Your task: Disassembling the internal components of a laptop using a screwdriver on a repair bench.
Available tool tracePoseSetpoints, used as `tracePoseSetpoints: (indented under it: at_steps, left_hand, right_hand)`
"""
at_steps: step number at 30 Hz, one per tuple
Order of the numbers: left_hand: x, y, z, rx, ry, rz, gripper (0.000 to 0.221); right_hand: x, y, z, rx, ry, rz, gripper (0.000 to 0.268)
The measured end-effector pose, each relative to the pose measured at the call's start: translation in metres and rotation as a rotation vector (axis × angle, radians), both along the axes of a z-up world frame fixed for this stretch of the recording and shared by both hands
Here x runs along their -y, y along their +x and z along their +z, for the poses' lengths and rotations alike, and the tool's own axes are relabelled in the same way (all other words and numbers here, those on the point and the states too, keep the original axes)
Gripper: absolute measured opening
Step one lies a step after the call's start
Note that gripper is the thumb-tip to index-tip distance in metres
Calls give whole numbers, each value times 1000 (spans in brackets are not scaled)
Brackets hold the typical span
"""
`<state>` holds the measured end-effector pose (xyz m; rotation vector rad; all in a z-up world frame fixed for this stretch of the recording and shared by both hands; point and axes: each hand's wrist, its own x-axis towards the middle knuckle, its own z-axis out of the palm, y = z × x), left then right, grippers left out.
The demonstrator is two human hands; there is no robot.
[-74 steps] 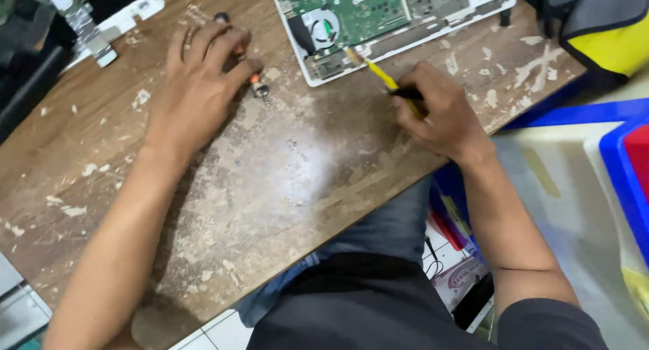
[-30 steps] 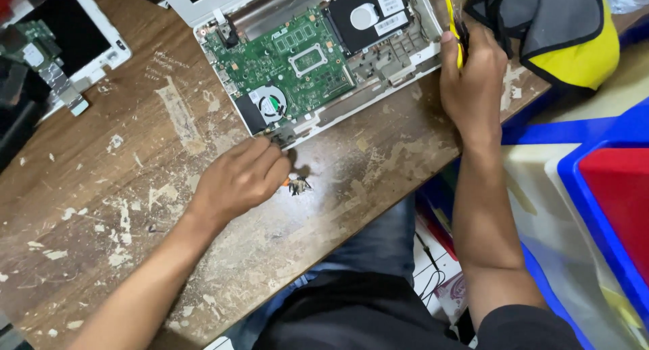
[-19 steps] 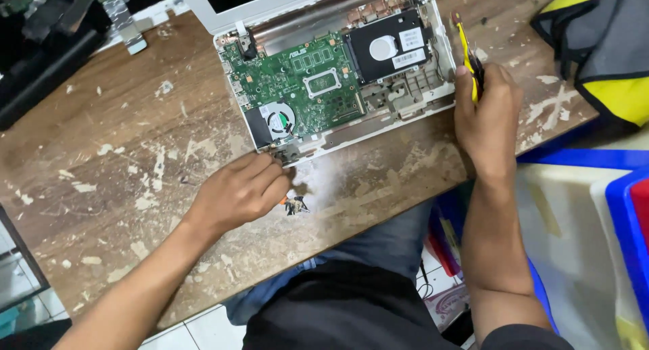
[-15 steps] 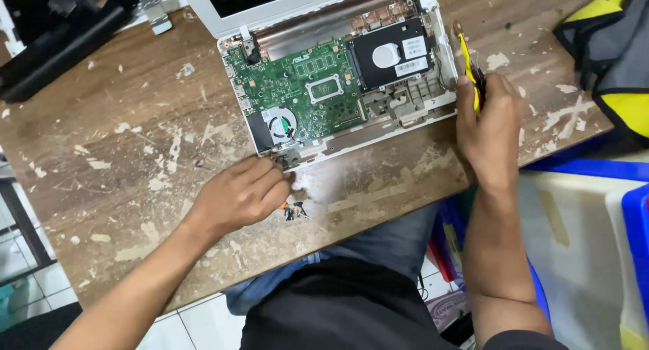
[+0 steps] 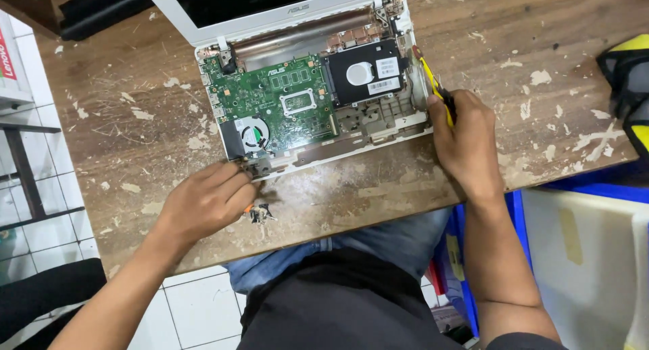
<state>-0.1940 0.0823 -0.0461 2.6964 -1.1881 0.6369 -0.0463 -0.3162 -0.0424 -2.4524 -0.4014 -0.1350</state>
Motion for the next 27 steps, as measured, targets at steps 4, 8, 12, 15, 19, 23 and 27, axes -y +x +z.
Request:
tracePoseSetpoints:
  at_steps: [4, 8, 12, 15, 19, 23, 27]
  left_hand:
    - [-9, -9, 3, -44, -15, 29, 30]
    - [0, -3, 21, -126, -26, 45, 29]
    - [13, 6, 30, -302, 2, 189, 42]
    - [35, 23, 54, -413, -176, 251, 34]
    - [41, 53, 56, -633, -266, 266, 30]
    - [47, 75, 69, -586, -241, 241, 29]
    - [43, 82, 52, -232, -139, 168, 18]
  right_hand:
    - [7, 10, -4, 11, -18, 19, 30]
    - [27, 34, -11, 100, -148, 14, 30]
    - [44, 54, -16, 167, -307, -28, 30]
    - [48, 56, -13, 159, -309, -34, 28]
    - [45, 51, -1, 181, -317, -25, 25]
    - [33, 42, 19, 233, -260, 3, 30]
    - [11, 36, 23, 360, -72, 220, 23]
